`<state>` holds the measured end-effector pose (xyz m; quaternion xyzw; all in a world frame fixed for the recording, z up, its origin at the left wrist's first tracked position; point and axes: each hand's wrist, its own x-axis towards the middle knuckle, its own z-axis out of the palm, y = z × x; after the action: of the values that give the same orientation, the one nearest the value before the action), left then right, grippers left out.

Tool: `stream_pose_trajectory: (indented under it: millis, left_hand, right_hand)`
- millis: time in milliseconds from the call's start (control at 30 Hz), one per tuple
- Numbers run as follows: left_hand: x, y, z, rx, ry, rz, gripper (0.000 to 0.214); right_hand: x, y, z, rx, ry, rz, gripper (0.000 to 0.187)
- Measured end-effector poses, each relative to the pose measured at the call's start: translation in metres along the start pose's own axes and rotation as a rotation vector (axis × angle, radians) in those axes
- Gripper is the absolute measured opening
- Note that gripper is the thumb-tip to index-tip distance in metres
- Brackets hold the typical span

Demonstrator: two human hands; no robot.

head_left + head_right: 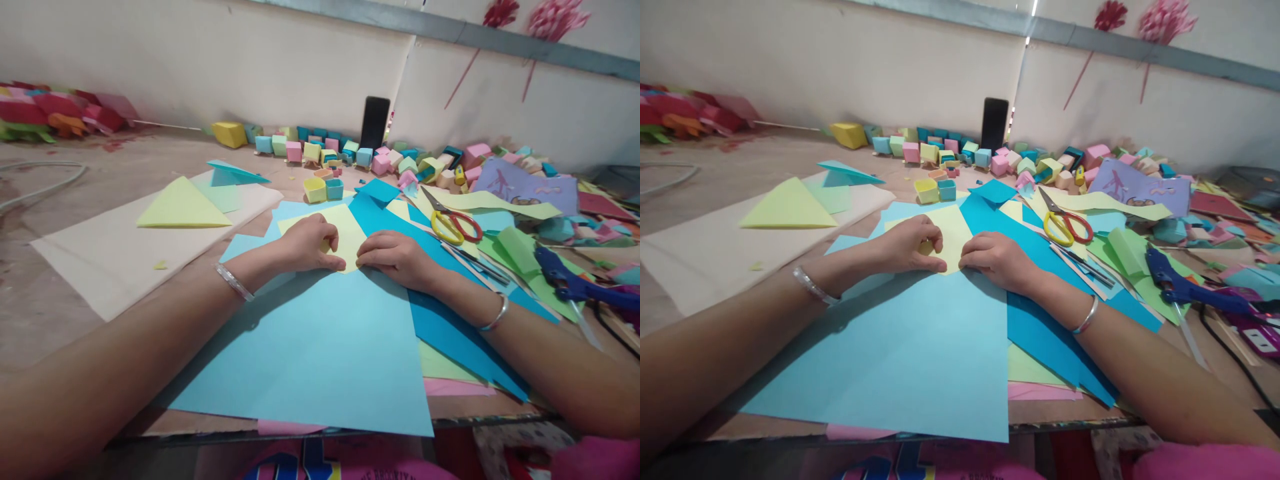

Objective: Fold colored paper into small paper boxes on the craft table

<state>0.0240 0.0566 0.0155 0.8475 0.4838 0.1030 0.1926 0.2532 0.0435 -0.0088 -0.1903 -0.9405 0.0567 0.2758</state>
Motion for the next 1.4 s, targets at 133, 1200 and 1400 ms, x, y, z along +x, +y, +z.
stream_pose_trajectory:
  millis: [133, 1200, 1400]
  left_hand:
    - [0.001, 0.001, 0.0, 0.021, -0.032, -0.001, 0.037]
    - [-0.004, 0.002, 0.003, 0.081, -0.042, 0.058, 0.034]
    - [-0.008, -0.005, 0.008, 0.019, 0.005, 0.155, 0.036]
  right_hand:
    - [0.0, -0.001, 0.0, 0.012, -0.001, 0.019, 0.023]
    - [-0.002, 0.004, 0.005, 0.057, 0.024, 0.055, 0.02]
    - [-0.002, -0.004, 0.001, -0.151, -0.023, -0.026, 0.023]
